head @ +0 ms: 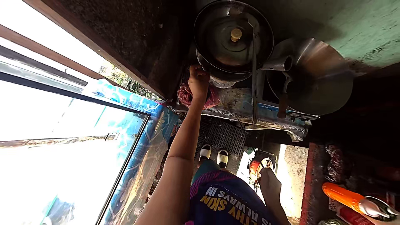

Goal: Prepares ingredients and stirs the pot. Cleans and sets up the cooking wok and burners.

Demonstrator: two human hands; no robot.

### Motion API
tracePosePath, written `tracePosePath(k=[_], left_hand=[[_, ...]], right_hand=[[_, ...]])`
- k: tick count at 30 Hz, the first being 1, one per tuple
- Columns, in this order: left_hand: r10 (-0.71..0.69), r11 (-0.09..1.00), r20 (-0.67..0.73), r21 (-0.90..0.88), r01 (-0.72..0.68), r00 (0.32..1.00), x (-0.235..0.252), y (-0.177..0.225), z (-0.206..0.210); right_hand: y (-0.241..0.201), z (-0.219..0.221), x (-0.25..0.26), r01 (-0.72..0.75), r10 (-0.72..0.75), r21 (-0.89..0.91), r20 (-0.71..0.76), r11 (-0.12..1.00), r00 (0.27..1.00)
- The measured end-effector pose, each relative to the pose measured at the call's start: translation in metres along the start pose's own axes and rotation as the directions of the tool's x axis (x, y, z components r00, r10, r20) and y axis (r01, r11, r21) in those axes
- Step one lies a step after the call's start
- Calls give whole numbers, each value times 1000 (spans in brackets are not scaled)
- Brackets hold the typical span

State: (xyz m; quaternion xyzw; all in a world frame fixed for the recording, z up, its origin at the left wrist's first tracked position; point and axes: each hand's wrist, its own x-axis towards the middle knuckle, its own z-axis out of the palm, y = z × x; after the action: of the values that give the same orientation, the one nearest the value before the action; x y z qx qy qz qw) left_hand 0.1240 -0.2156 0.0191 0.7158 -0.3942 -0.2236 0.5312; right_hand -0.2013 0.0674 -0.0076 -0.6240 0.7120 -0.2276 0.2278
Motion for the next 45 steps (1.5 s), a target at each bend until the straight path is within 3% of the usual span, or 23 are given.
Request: tracePosePath(k=[2, 5, 8, 12, 15, 18, 20, 23, 27, 30, 35, 41, 45], left_hand=[[15, 994, -1, 105, -15, 1000, 1, 8, 8], [2, 993, -14, 116, 0, 1000, 3, 15, 15], [12, 999, -42, -35, -13, 999, 3, 13, 22], [115, 971, -146, -191, -142, 983, -3, 0, 23], [66, 998, -129, -12, -68, 989, -6, -18, 6], [-47, 963, 143, 268, 7, 989, -4, -34, -12], [-116, 911, 319, 412, -27, 941, -3, -45, -11], [-198, 803, 457, 583, -124, 867, 2, -59, 3], [-265, 570, 525, 762, -308, 809, 5, -68, 27], [-308, 496, 523, 801, -335, 795, 5, -73, 39], [-272, 569, 482, 779, -265, 833, 1, -72, 40], [-270, 613, 573, 722, -321, 774, -1, -76, 28], [-224, 671, 582, 673, -310, 782, 1, -85, 25]], right_hand=[[1, -3, -2, -16, 16, -1, -2, 1000, 1000], [10, -4, -7, -2, 2, 6, -26, 1000, 1000], [17, -6, -11, -11, 12, 19, -45, 1000, 999], [22, -5, -11, 1, 1, 28, -80, 1000, 997], [23, -7, -13, -7, 10, 34, -86, 999, 996], [21, -8, -15, -39, 42, 44, -62, 998, 997], [23, -6, -16, -49, 51, 50, -45, 998, 998], [22, -4, -15, -24, 26, 54, -31, 998, 999], [16, -6, -15, -13, 14, 57, -9, 998, 1000], [15, -7, -18, -31, 30, 75, 5, 997, 1000], [20, -8, -24, -42, 45, 81, -36, 996, 998], [22, -5, -22, -32, 37, 86, -50, 996, 998], [17, -4, -18, -9, 12, 80, -43, 997, 999]])
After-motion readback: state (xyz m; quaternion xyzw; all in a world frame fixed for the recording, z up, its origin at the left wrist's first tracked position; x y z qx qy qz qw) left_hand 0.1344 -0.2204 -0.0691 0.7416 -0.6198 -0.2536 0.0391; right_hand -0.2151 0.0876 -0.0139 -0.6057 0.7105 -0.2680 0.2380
